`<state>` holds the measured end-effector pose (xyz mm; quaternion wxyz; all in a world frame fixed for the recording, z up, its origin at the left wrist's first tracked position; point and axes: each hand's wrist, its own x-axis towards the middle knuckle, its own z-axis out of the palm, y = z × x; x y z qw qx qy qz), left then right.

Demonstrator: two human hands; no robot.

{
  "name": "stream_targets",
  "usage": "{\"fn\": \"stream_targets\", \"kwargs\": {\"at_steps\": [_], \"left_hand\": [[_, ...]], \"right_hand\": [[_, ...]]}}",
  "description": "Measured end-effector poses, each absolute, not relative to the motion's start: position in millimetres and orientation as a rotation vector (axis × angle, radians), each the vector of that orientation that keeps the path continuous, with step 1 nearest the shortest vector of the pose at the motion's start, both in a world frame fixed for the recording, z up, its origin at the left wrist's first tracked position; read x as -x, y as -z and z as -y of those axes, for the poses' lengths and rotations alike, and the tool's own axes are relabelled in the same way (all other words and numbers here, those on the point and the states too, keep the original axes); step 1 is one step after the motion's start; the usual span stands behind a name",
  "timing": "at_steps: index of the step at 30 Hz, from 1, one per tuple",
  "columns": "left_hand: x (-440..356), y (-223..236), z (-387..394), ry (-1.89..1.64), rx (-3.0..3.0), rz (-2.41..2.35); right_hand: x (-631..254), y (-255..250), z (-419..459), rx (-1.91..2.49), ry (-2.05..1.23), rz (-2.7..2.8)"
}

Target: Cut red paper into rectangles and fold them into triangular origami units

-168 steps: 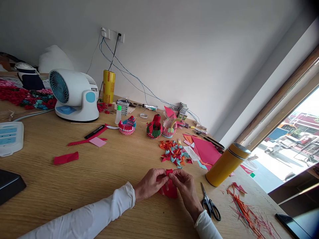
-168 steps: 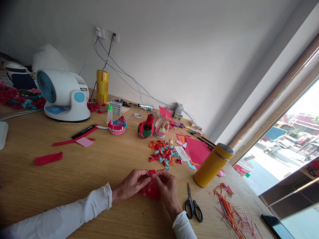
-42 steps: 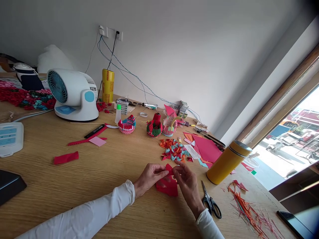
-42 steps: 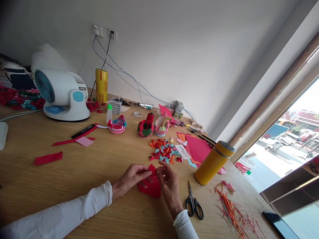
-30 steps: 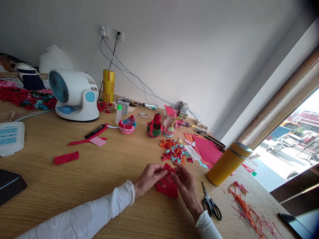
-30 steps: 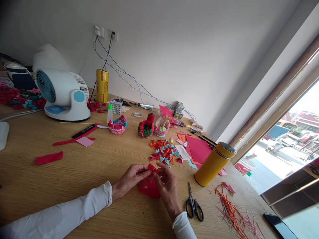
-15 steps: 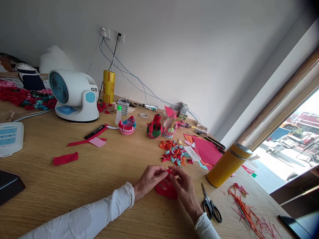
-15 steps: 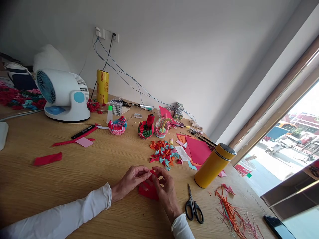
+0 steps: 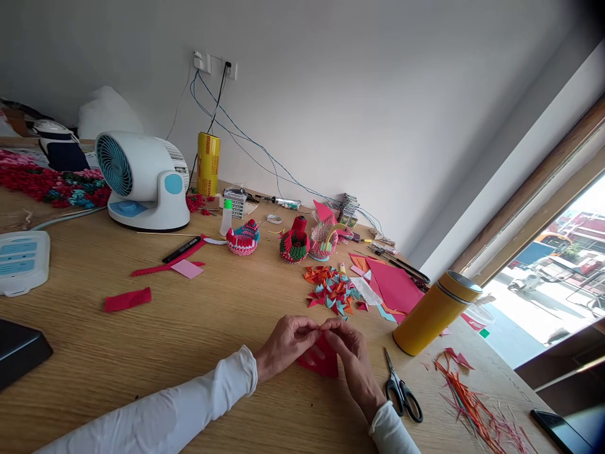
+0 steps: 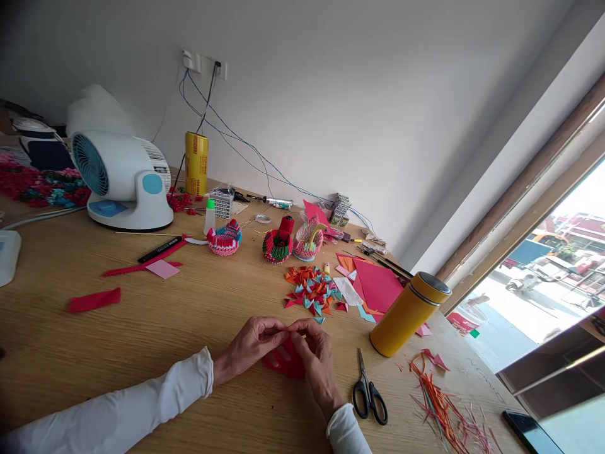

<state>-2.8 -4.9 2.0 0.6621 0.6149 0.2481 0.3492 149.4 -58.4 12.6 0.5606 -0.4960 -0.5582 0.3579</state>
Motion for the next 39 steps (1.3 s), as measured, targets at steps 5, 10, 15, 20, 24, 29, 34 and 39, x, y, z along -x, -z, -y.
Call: {"fn": "stream_targets", "kwargs": {"at_steps": [5,10,15,20,24,29,34,39], "left_hand": [[2,-5,9,-0.78,-1.478,-0.589],[3,-5,9,-0.82,-1.493,-0.588],[2,-3,7,-0.852,-1.455,-0.604],[2,-3,6,-0.845,-1.441,-0.605],[2,-5,7,-0.842,-1.429,-0.619],[2,-8,8,-0.822,-1.395,-0.616],[2,-7,6,-0.805,-1.398,-0.609],[1,-2,2,-0.863,-1.424,-0.604]], "right_hand": [[-149,-13,54,1.207,-0.882,1.269],[-152,-17,53,1.224,-0.927,1.306],[-157,-19,52,1.248,-0.901,1.37],[-160,-15,49,1.28,-0.813,1.431],[-161,-11,48,1.303,-0.739,1.463],[-161,-9,49,1.34,-0.646,1.476],[-159,-9,49,1.353,-0.619,1.482],[-156,-11,51,1.353,-0.648,1.474]]}}
